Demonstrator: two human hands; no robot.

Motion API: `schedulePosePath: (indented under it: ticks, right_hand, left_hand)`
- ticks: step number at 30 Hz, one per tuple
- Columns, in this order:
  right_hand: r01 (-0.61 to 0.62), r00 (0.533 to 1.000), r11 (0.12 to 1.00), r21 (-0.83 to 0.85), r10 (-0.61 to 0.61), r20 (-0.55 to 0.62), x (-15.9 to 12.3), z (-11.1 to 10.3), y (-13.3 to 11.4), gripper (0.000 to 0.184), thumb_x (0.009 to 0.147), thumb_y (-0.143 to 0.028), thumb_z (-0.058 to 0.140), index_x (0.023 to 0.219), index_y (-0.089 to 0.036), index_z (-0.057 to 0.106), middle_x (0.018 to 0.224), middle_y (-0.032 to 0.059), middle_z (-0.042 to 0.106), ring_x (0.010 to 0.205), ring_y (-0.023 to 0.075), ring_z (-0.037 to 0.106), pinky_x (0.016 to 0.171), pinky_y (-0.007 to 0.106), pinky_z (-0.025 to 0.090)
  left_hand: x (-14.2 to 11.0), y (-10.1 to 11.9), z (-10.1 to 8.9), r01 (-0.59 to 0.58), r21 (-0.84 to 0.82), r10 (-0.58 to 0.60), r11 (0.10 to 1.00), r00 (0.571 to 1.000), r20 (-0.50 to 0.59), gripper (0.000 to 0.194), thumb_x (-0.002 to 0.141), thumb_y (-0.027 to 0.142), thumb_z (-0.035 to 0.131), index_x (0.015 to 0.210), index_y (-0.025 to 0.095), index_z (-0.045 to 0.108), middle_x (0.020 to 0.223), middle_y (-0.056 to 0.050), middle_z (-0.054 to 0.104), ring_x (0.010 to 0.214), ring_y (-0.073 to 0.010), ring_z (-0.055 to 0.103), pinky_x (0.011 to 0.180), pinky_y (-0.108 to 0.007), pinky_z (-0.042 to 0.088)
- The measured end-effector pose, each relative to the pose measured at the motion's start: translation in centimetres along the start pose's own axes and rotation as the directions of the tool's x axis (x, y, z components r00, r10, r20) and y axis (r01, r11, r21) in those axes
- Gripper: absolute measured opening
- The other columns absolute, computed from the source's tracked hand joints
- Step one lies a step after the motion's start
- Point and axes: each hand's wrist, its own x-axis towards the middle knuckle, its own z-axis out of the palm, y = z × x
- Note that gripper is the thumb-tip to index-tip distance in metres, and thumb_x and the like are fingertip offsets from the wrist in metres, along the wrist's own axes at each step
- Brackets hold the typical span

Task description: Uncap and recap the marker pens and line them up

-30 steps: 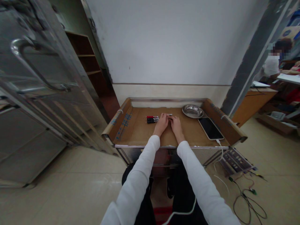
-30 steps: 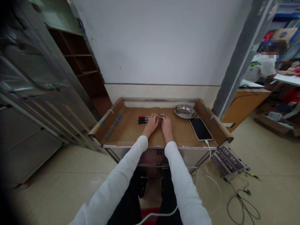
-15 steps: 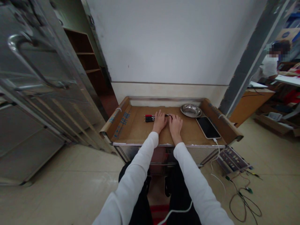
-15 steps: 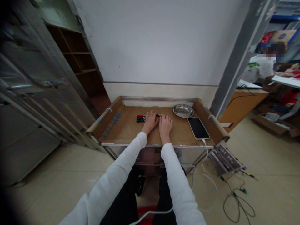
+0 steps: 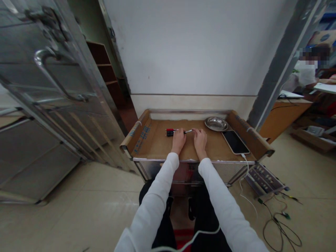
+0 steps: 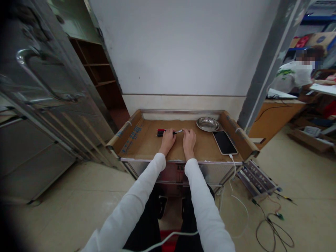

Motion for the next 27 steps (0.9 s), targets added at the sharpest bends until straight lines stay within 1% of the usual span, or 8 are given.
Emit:
schedulePosePath:
  ticks: [5,9,13,19,21,23,25,27]
  right_hand:
    - [0.011,0.999,0.998,0.055,-0.013,0.030,0.2,0.3,0.2,0.034,0.093,-0.022,0.040,0.112,-0.020,0.068,0.106,0.0104,0.066,0.092,0.0191,0.056,0.084,0.030,0.037]
    - [0.001,0.999,0.997,0.082,-0.004,0.036,0.4,0.4,0.3,0.035,0.094,-0.022,0.038,0.112,-0.019,0.067,0.109,0.0093,0.068,0.093,0.0185,0.059,0.086,0.029,0.040]
    - [-0.005,0.999,0.998,0.056,0.003,0.043,0.3,0.4,0.3,0.035,0.094,-0.022,0.037,0.112,-0.019,0.067,0.108,0.0091,0.069,0.094,0.0183,0.060,0.086,0.029,0.041]
    - [0.031,0.996,1.000,0.002,-0.031,0.082,0.2,0.2,-0.1,0.034,0.092,-0.018,0.039,0.114,-0.017,0.065,0.111,0.0112,0.067,0.096,0.0189,0.060,0.088,0.030,0.041]
    - [0.066,0.993,0.997,0.031,-0.069,0.099,0.2,0.0,-0.3,0.037,0.090,-0.015,0.038,0.117,-0.017,0.063,0.115,0.0112,0.066,0.100,0.0196,0.060,0.091,0.032,0.042]
    - [0.150,0.978,0.983,0.109,-0.164,0.131,0.2,0.0,-0.5,0.044,0.087,-0.012,0.037,0.127,-0.019,0.056,0.121,0.0090,0.063,0.105,0.0191,0.059,0.094,0.032,0.043]
    - [0.238,0.947,0.948,0.210,-0.275,0.164,0.1,0.1,-0.6,0.056,0.084,-0.010,0.038,0.139,-0.023,0.043,0.126,0.0062,0.061,0.105,0.0178,0.059,0.094,0.031,0.045]
    - [0.270,0.927,0.919,0.286,-0.328,0.181,0.1,0.3,-0.6,0.066,0.082,-0.011,0.039,0.146,-0.025,0.030,0.127,0.0055,0.060,0.101,0.0176,0.061,0.092,0.031,0.047]
  left_hand:
    - [-0.2,0.1,-0.3,-0.011,0.038,0.012,0.999,1.000,-0.020,0.015,0.089,0.011,0.041,0.101,0.016,0.049,0.103,-0.010,0.061,0.104,-0.0229,0.054,0.092,-0.036,0.038]
    - [-0.3,0.1,-0.3,0.032,0.032,-0.030,0.999,0.998,-0.050,0.016,0.089,0.011,0.040,0.102,0.017,0.048,0.105,-0.010,0.061,0.104,-0.0229,0.054,0.091,-0.035,0.037]
    - [-0.3,0.2,-0.4,0.058,0.022,-0.057,0.998,0.997,-0.045,0.017,0.090,0.011,0.040,0.104,0.017,0.048,0.107,-0.010,0.061,0.105,-0.0229,0.054,0.093,-0.037,0.035]
    - [-0.3,0.3,-0.5,0.025,-0.006,-0.025,1.000,0.999,-0.025,0.018,0.090,0.011,0.041,0.105,0.018,0.048,0.108,-0.010,0.061,0.108,-0.0225,0.053,0.094,-0.037,0.034]
    - [-0.3,0.3,-0.6,0.019,0.006,-0.019,1.000,0.999,-0.027,0.021,0.090,0.010,0.039,0.107,0.018,0.049,0.110,-0.010,0.061,0.109,-0.0225,0.053,0.094,-0.037,0.034]
    - [-0.3,0.2,-0.7,0.010,0.023,-0.009,1.000,1.000,-0.017,0.024,0.090,0.010,0.038,0.109,0.018,0.049,0.111,-0.011,0.061,0.110,-0.0222,0.053,0.094,-0.037,0.035]
    - [-0.3,0.2,-1.0,0.017,0.026,-0.017,1.000,1.000,-0.006,0.024,0.091,0.011,0.038,0.111,0.018,0.050,0.111,-0.010,0.062,0.109,-0.0213,0.055,0.093,-0.035,0.036]
    - [-0.2,0.3,-1.2,0.046,0.011,-0.046,0.999,0.999,-0.014,0.024,0.092,0.013,0.039,0.113,0.017,0.050,0.111,-0.010,0.063,0.106,-0.0201,0.057,0.092,-0.033,0.037]
